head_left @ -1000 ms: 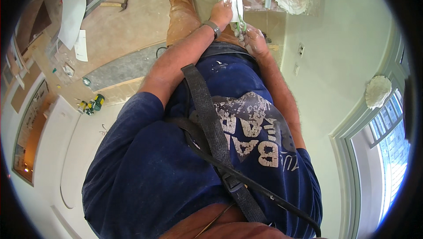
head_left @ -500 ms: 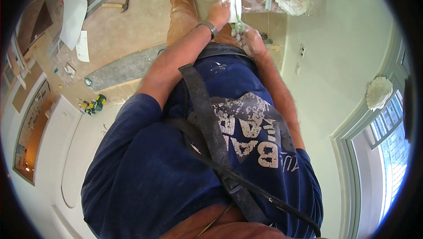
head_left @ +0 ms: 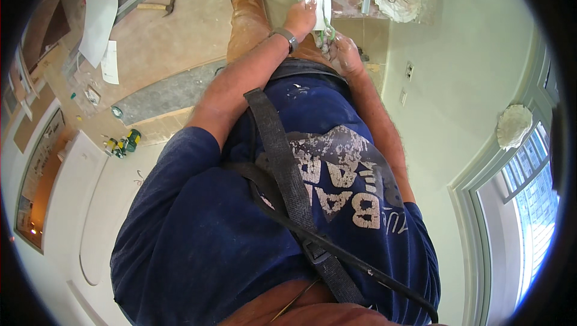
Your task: The person uses green-handled scissors to trim a long white strip of material on a workbench. They then switch to yellow-handled tin snips to cut the same strip. The person is wearing a blue t-shirt and brown pants in a room with construction materials.
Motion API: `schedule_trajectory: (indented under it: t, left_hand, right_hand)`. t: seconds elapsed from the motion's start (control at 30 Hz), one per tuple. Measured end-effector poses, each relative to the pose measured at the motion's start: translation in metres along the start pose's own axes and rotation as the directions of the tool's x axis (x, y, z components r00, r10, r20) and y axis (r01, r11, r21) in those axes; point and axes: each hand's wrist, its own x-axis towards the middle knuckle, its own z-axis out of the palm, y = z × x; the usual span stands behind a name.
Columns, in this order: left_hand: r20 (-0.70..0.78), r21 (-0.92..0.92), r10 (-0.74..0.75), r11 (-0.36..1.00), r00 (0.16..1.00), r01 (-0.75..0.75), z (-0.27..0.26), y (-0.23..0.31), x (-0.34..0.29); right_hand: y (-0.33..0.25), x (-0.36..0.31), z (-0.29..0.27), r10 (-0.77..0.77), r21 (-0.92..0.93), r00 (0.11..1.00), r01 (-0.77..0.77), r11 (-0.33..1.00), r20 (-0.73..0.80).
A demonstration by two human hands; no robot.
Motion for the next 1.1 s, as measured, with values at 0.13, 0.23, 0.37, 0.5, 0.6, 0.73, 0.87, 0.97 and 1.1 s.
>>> schedule_trajectory:
  t: [0.13,0.23,0.37,0.5,0.6,0.73,0.87,0.97,1.1]
  left_hand:
    - [-0.001,0.048,0.017,0.999,1.000,-0.017,-0.003,0.003,0.000]
    - [-0.004,0.037,0.026,0.999,1.000,-0.026,-0.001,-0.002,0.002]
    - [-0.054,0.045,0.062,0.997,0.997,-0.060,0.003,-0.013,0.006]
    - [-0.001,0.060,0.037,0.998,0.999,-0.037,-0.003,-0.009,0.007]
    - [0.026,0.047,0.029,0.998,0.999,-0.030,-0.007,0.016,-0.005]
    - [0.018,-0.019,0.025,1.000,1.000,-0.024,-0.002,0.009,0.001]
    - [-0.003,-0.032,0.052,0.998,0.999,-0.052,0.001,0.000,0.008]
    - [-0.011,-0.045,0.028,0.999,1.000,-0.029,0.001,-0.001,0.011]
    - [0.002,-0.023,0.015,1.000,1.000,-0.015,-0.001,0.007,0.009]
  right_hand:
    - [-0.001,-0.001,0.003,-0.005,0.002,1.000,0.005,1.000,-0.012]
    - [0.001,-0.001,0.003,-0.018,-0.019,1.000,0.018,1.000,0.000]
    - [-0.002,0.000,0.004,-0.031,-0.114,0.999,0.033,0.993,0.019]
    - [0.001,0.001,0.005,-0.010,-0.004,0.999,0.010,1.000,0.034]
    - [-0.009,0.004,0.010,0.046,0.168,0.997,-0.057,0.984,0.064]
    - [-0.006,0.009,0.006,-0.003,0.106,1.000,0.000,0.994,0.031]
    - [-0.014,0.008,0.008,0.040,0.038,0.999,-0.039,0.999,-0.026]
    - [-0.028,0.008,0.005,0.093,-0.137,0.995,-0.095,0.986,-0.019]
    - [-0.024,0.011,0.000,0.008,-0.215,1.000,-0.007,0.977,0.006]
